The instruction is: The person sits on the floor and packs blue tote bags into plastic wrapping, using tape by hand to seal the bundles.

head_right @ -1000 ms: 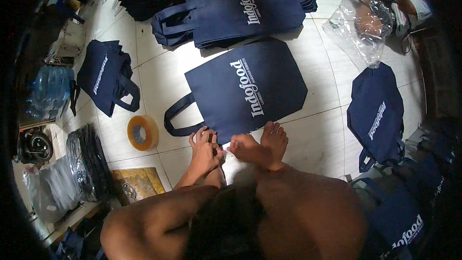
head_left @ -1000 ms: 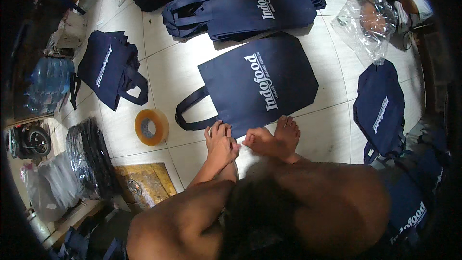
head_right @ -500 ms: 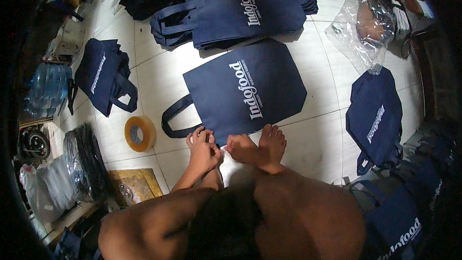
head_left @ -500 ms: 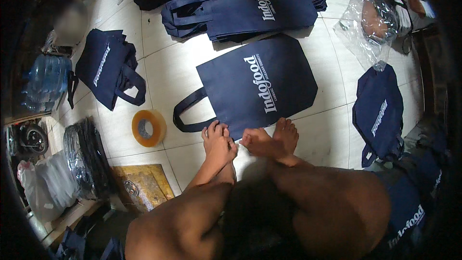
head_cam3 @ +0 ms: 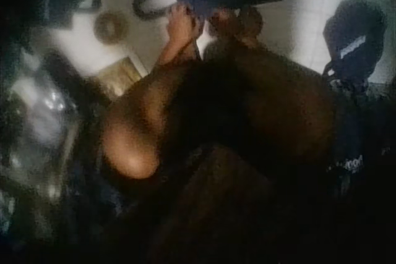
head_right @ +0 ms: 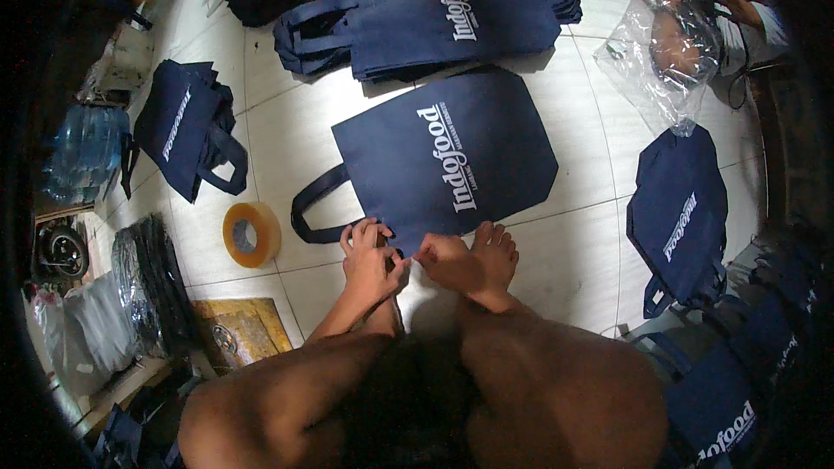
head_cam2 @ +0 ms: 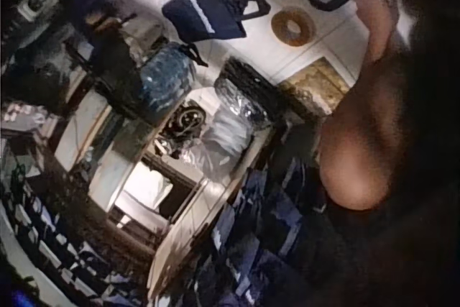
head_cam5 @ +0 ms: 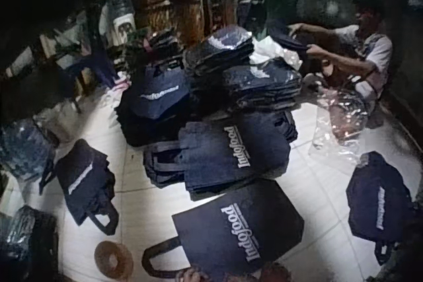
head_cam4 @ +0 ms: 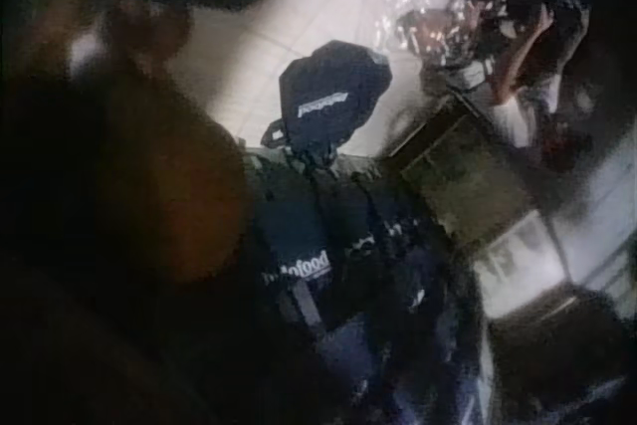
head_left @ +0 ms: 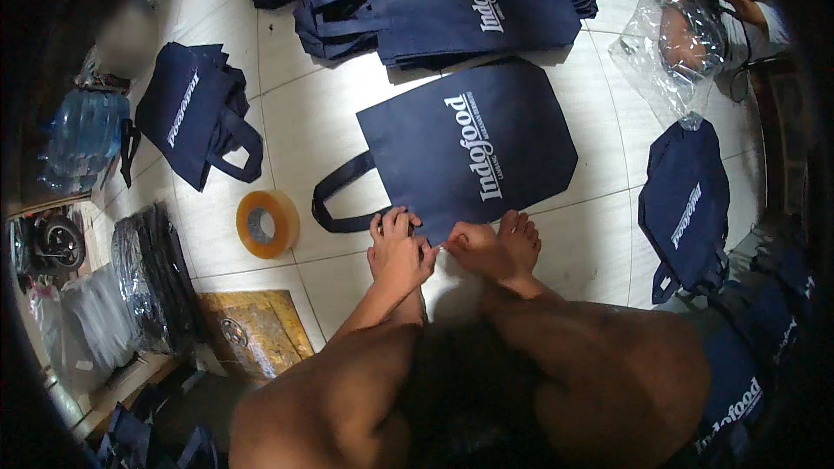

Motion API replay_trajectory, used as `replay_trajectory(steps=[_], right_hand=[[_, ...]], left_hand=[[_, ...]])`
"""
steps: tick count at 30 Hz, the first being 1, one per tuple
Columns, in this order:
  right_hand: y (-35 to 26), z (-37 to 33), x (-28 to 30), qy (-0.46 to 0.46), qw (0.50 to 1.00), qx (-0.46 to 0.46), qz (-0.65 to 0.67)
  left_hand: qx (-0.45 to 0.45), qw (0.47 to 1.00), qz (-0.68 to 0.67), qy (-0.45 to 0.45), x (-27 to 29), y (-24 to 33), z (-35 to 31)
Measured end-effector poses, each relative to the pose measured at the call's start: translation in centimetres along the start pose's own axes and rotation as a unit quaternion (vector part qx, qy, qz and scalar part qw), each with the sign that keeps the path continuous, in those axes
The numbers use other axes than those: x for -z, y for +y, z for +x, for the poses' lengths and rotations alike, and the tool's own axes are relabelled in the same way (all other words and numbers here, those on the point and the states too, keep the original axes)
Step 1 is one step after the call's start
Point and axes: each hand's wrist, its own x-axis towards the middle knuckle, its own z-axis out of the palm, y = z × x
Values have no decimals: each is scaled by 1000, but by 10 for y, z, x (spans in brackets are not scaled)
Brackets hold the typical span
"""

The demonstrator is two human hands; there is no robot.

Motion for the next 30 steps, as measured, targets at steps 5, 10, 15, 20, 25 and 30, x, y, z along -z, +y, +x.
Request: replay_trajectory(steps=[5, 10, 15, 20, 25, 30], right_hand=[[3, -18, -7, 98, 985, 52, -136], [-3, -28, 7, 107, 992, 62, -31], [-5, 4, 0, -36, 995, -6, 96], [2, -9, -2, 36, 996, 51, 61], [-5, -13, -1, 3, 996, 13, 85], [-12, -7, 18, 16, 997, -20, 78]], left_hand=[[2, 999, 42, 10, -27, -4, 7], [18, 1000, -6, -19, -9, 0, -5], [2, 998, 20, 56, -25, -16, 7], [12, 999, -2, 37, -14, -9, 4], [7, 999, 27, 38, -20, -7, 5], [-1, 999, 5, 45, -13, -5, 18]])
